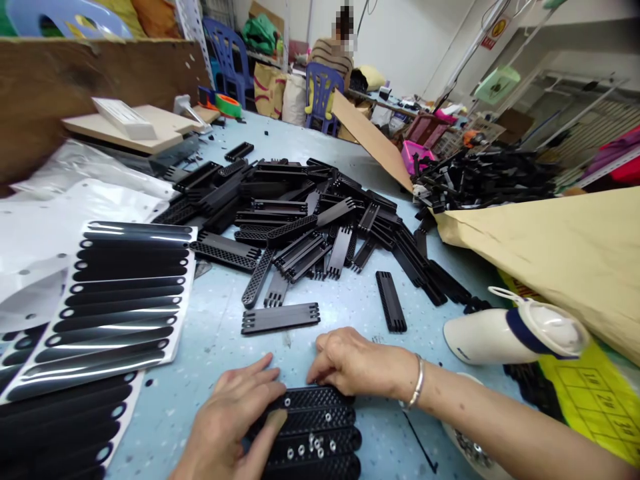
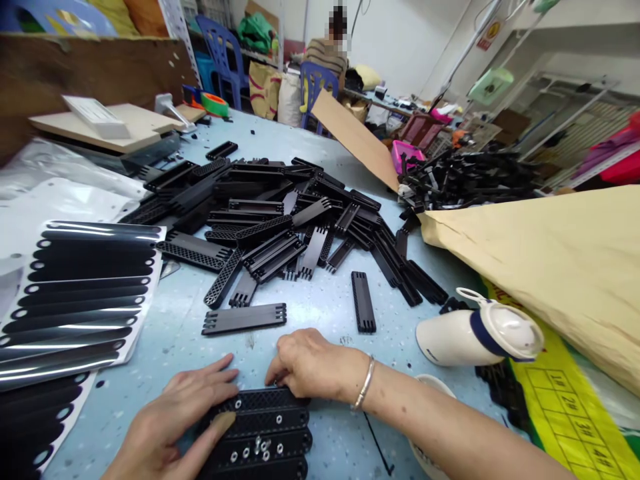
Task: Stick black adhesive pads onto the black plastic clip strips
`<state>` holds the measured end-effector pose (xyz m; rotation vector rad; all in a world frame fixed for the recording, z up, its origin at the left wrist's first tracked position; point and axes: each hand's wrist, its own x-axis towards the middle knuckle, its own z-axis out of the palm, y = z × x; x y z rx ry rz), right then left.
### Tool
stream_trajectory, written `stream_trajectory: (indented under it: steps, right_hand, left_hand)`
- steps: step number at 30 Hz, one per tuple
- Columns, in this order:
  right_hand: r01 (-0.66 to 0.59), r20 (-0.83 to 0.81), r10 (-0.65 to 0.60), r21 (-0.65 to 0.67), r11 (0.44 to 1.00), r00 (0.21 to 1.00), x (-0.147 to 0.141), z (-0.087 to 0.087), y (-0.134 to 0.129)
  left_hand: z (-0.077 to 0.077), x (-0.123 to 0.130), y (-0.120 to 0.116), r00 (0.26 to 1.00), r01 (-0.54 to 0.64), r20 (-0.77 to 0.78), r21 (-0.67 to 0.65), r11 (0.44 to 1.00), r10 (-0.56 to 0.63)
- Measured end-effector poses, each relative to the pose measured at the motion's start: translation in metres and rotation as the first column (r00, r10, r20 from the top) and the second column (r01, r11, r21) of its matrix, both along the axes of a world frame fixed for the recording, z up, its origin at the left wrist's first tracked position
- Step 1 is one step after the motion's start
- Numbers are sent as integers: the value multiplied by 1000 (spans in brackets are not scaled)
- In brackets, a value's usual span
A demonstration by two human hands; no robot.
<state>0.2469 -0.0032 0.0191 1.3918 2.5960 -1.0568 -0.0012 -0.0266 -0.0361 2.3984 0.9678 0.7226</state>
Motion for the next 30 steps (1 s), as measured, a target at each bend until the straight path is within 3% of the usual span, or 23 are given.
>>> stream_trajectory:
  steps: [5,10,13,18,22,27,30]
  right_hand:
    - [2,-40,0,64,998,999,0,-6,-2]
    - [316,-165,-302,63,947,939,7,-5,-12]
    - [434,-274,-392,115,893,878,12,1,-35]
    - [481,-290,-419,194,855,861,10,-1,-73]
    - [505,-270,-447,206,838,852,4,-7,-78]
    - [560,-313,-485,224,798,816,6,3,-84]
    - [497,-265,-428,311,810,864,6,5,-96]
  left_hand:
    - [7,3,2,1000,2,6,6,1000,-2]
    - [10,3,2,997,-36,70,24,999,34]
    - [13,0,-1,999,4,53,71,997,-8]
    - [20,-1,-6,1000,27,-4,187,982,-26]
    - [19,0,-6,997,48,-68,242,969,-33]
    - [11,-4,-1,989,120,-120,314,942,-86]
    - [7,-6,-1,988,116,-134,321,940,-76]
